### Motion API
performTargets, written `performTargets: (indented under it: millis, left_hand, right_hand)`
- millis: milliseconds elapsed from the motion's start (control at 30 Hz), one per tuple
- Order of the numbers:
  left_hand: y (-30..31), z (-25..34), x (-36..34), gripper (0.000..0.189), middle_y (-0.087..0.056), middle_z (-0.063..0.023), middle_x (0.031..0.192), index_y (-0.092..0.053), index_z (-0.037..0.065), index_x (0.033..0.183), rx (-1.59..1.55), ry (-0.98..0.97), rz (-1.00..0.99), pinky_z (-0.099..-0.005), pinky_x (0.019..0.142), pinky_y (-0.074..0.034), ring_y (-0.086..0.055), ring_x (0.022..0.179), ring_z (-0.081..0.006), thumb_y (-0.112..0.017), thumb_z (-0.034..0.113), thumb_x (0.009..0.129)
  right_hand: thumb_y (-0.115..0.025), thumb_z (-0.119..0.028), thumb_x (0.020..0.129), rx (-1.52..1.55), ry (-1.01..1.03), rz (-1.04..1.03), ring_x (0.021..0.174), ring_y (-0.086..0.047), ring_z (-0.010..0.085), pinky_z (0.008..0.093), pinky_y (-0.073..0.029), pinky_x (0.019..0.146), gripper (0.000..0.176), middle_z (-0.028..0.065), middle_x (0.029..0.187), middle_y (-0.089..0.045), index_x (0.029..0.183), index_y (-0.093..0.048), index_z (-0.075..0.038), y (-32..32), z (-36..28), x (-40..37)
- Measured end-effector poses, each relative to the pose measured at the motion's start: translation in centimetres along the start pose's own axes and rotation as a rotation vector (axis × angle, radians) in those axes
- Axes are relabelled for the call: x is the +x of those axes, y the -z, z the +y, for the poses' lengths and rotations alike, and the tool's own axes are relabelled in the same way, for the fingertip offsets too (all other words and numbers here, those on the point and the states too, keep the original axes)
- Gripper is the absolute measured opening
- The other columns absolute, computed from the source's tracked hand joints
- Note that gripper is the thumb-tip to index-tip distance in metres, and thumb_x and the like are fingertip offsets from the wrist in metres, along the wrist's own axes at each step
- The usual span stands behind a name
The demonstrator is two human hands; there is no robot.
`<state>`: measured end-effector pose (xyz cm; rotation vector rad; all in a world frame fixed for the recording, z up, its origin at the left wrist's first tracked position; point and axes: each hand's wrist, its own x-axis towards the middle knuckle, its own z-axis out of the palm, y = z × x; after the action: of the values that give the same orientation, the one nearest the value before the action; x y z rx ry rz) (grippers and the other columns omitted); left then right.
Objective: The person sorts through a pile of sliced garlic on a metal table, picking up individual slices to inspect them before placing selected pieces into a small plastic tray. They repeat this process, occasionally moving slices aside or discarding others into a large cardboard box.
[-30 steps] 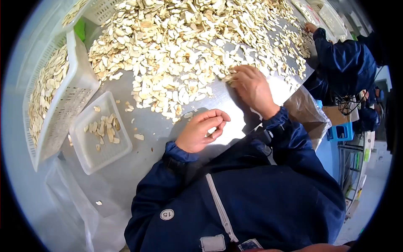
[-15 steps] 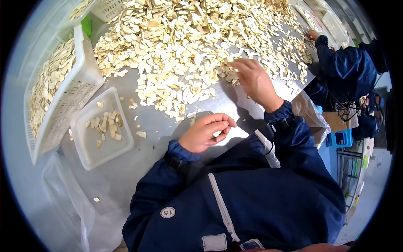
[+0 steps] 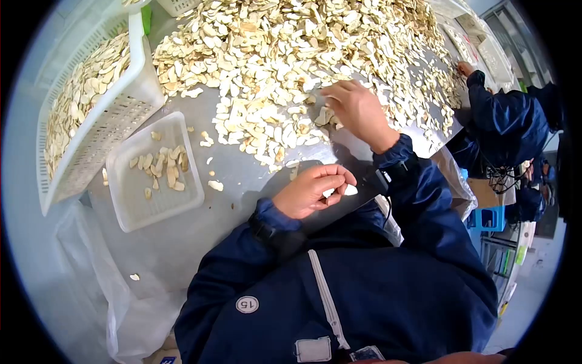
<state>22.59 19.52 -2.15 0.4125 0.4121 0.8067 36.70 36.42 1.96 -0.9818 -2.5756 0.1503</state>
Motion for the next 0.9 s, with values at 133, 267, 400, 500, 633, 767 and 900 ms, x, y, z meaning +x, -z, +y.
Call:
performTargets:
  millis: [133, 267, 400, 500, 633, 767, 900]
  left_hand:
    - [0.6, -0.2, -0.1, 0.020, -0.055, -0.0046, 0.090, -0.062, -0.002, 0.114, -0.042, -0.031, 0.011, -0.0169, 0.049, -0.029, -0.046, 0.064, -0.0074, -0.054, 0.014, 0.106]
    - [0.6, 0.5, -0.3, 0.019, -0.056, -0.0052, 0.089, -0.061, -0.003, 0.113, -0.026, -0.067, 0.057, -0.0171, 0.049, -0.029, -0.046, 0.064, -0.0076, -0.054, 0.012, 0.105]
    - [0.5, 0.4, -0.2, 0.019, -0.057, -0.0060, 0.089, -0.061, -0.004, 0.112, -0.042, -0.061, 0.047, -0.0181, 0.047, -0.030, -0.047, 0.063, -0.0077, -0.054, 0.012, 0.105]
    - [0.4, 0.4, -0.1, 0.019, -0.057, -0.0061, 0.089, -0.061, -0.005, 0.111, -0.054, -0.058, 0.047, -0.0190, 0.046, -0.031, -0.047, 0.063, -0.0076, -0.054, 0.011, 0.105]
    - [1.1, -0.1, -0.1, 0.019, -0.058, -0.0058, 0.089, -0.062, -0.004, 0.112, -0.032, -0.071, 0.022, -0.0194, 0.047, -0.031, -0.048, 0.063, -0.0075, -0.053, 0.011, 0.105]
    - [1.0, 0.0, -0.1, 0.019, -0.057, -0.0048, 0.089, -0.063, -0.002, 0.113, 0.022, 0.013, -0.001, -0.0196, 0.048, -0.031, -0.049, 0.064, -0.0074, -0.054, 0.012, 0.104]
    - [0.4, -0.1, -0.3, 0.022, -0.056, -0.0032, 0.088, -0.059, -0.001, 0.122, 0.130, -0.006, 0.073, -0.0196, 0.048, -0.031, -0.049, 0.065, -0.0069, -0.056, 0.010, 0.103]
  right_hand:
    - [-0.072, -0.009, 0.085, 0.037, 0.150, 0.059, 0.100, -0.065, 0.0291, 0.0402, -0.055, 0.087, 0.022, 0.0063, 0.109, -0.072, 0.107, -0.075, -0.009, -1.7, -2.4, 1.7]
    - [-0.072, -0.010, 0.085, -0.013, 0.156, 0.040, 0.098, -0.065, 0.0304, 0.0405, -0.055, 0.086, 0.016, 0.0065, 0.106, -0.072, 0.101, -0.075, -0.008, -2.3, -0.8, 1.6]
    - [-0.069, -0.009, 0.086, -0.034, 0.110, -0.036, 0.095, -0.067, 0.0322, 0.0419, -0.056, 0.084, 0.017, 0.0093, 0.104, -0.073, 0.102, -0.073, -0.008, -0.8, 0.3, 1.1]
    - [-0.068, -0.010, 0.089, 0.056, 0.146, -0.054, 0.094, -0.068, 0.0331, 0.0418, -0.057, 0.082, 0.025, 0.0096, 0.104, -0.072, 0.114, -0.072, -0.011, -1.2, -0.9, 2.2]
    - [-0.071, -0.017, 0.090, 0.087, 0.231, 0.047, 0.095, -0.068, 0.0320, 0.0413, -0.057, 0.081, 0.029, 0.0086, 0.106, -0.071, 0.119, -0.070, -0.011, -3.2, -3.7, 4.8]
    - [-0.072, -0.017, 0.090, 0.035, 0.205, -0.078, 0.094, -0.069, 0.0322, 0.0406, -0.057, 0.080, 0.027, 0.0098, 0.105, -0.071, 0.116, -0.071, -0.012, -3.4, -3.0, 5.0]
    - [-0.070, -0.014, 0.092, 0.286, -0.076, -0.164, 0.088, -0.071, 0.0262, 0.0354, -0.057, 0.078, 0.027, 0.0105, 0.101, -0.072, 0.119, -0.071, -0.009, -2.3, -2.0, 3.9]
